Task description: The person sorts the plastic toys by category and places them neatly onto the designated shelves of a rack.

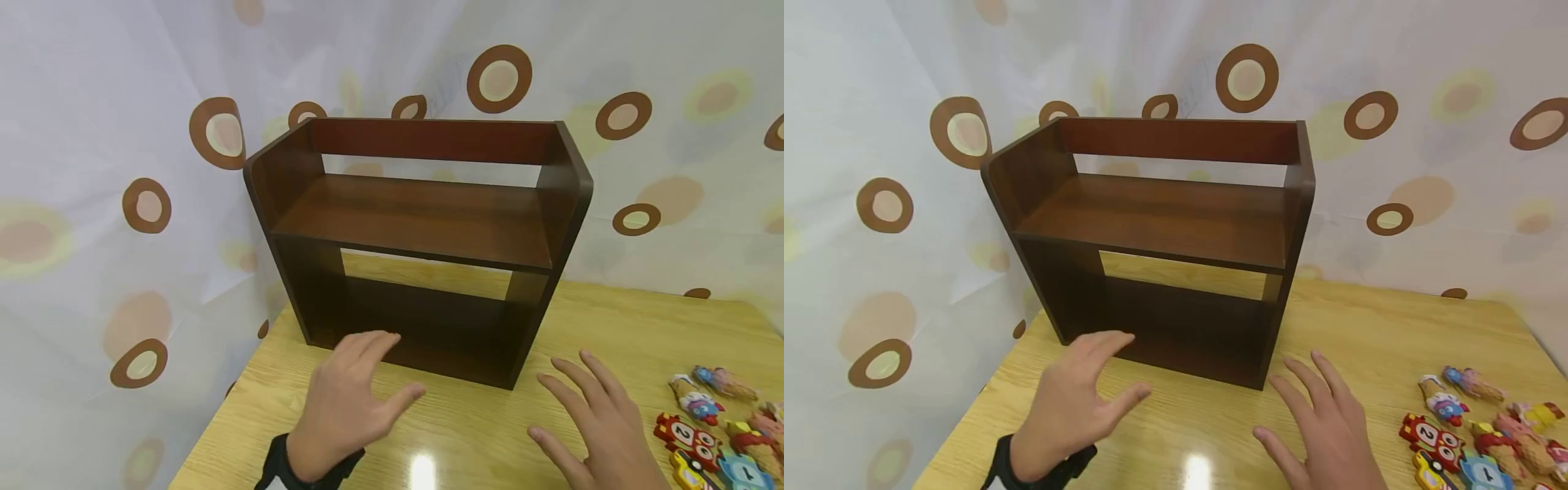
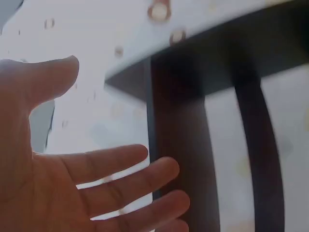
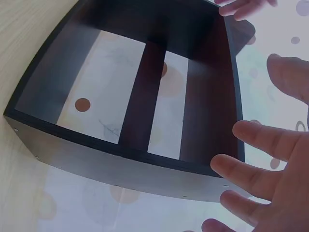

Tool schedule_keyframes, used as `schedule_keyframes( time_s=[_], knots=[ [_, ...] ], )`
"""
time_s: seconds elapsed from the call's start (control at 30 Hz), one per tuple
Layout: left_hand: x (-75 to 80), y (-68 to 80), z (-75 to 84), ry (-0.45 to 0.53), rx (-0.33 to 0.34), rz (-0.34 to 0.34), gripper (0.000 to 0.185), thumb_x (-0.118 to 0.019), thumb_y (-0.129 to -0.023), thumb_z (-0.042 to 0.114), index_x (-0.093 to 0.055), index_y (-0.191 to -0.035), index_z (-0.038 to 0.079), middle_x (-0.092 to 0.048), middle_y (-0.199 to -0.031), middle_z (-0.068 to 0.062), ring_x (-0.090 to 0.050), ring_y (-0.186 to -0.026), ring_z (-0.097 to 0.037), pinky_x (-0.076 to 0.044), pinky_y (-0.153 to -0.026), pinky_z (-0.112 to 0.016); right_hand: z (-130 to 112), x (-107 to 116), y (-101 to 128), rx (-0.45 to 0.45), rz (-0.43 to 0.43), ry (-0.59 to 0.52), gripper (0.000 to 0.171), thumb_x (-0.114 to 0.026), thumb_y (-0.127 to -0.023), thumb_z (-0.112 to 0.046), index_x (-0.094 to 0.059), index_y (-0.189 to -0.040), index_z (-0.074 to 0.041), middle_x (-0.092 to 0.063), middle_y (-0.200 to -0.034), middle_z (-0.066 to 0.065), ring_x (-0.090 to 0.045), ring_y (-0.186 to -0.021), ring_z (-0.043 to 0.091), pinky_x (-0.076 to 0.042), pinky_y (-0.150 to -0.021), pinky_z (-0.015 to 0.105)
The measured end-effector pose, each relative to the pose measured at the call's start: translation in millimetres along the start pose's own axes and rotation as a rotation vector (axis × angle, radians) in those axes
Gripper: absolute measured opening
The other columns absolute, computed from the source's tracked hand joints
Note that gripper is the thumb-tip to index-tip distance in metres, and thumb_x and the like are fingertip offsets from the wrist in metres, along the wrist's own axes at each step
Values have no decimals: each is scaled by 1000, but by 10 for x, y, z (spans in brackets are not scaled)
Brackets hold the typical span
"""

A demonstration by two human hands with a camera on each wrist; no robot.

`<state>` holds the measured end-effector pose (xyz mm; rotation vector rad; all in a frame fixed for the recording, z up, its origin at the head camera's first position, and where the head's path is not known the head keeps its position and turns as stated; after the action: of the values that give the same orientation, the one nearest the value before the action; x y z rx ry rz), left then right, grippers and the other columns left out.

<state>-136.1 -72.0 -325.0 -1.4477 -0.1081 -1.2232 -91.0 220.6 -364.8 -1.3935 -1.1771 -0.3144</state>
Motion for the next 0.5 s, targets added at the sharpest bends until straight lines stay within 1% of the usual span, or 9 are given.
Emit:
schedule_keyframes(
  time_s=[0.03, 0.1, 0.2, 0.27, 0.37, 0.4, 0.43, 0.5],
  knots=[
    [33, -23, -81, 13, 30, 5, 58, -72, -82, 58, -71, -118, 12, -73, -115, -3, -68, -108, -20, -59, -83, -36, 10, 13, 8, 3, 9, -1, 59, -77, -80, -45, -62, -127, -13, -56, -136, 15, -35, -136, 40, -14, -125, 49],
    [115, -60, -259, 42, 94, 38, 53, -74, -83, 51, -70, -118, 12, -73, -116, -5, -68, -108, -24, -58, -86, -40, 33, 36, 20, -1, 15, -7, 59, -78, -80, -42, -62, -128, -13, -56, -136, 16, -36, -136, 39, -14, -126, 48],
    [226, -75, -532, 96, 162, 111, 44, -78, -83, 34, -70, -118, 9, -74, -113, -8, -68, -104, -27, -57, -83, -44, 64, 60, 23, -24, 6, -26, 61, -81, -77, -36, -61, -129, -12, -55, -138, 15, -38, -134, 40, -20, -122, 55],
    [274, -75, -707, 138, 188, 160, 39, -79, -82, 22, -70, -116, 6, -74, -109, -9, -68, -99, -26, -57, -80, -43, 81, 83, 17, -44, -2, -32, 63, -83, -76, -33, -60, -131, -13, -55, -138, 15, -40, -133, 41, -25, -115, 63],
    [299, -75, -955, 196, 222, 220, 30, -76, -84, 11, -71, -113, 4, -75, -104, -10, -68, -91, -21, -56, -75, -31, 92, 136, -5, -43, 27, -38, 63, -84, -75, -31, -61, -130, -12, -58, -134, 15, -45, -127, 44, -33, -105, 66],
    [301, -72, -1031, 214, 235, 239, 28, -75, -85, 9, -71, -112, 3, -75, -103, -10, -68, -90, -19, -55, -75, -25, 94, 157, -10, -41, 40, -40, 63, -84, -75, -31, -61, -130, -12, -59, -133, 15, -46, -126, 44, -35, -101, 66],
    [301, -67, -1106, 232, 254, 257, 26, -73, -86, 7, -71, -112, 3, -75, -102, -11, -67, -88, -13, -53, -74, -19, 96, 178, -14, -38, 52, -38, 62, -84, -75, -31, -61, -130, -12, -60, -132, 15, -46, -126, 43, -36, -99, 66],
    [293, -55, -1250, 285, 314, 288, 23, -70, -89, 6, -71, -111, 2, -75, -103, -13, -64, -85, -2, -49, -74, -10, 106, 220, -12, -22, 89, -44, 61, -84, -75, -31, -62, -129, -11, -61, -131, 16, -47, -127, 41, -36, -101, 63]
  ],
)
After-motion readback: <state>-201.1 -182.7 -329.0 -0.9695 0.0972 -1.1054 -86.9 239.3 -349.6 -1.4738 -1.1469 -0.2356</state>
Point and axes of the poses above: each hand's wrist, its own y-axis away from the middle knuckle, its own x-axis out of the back of the hand, z = x × y, the point moved 4 cm from there along -y, towards the middle knuckle
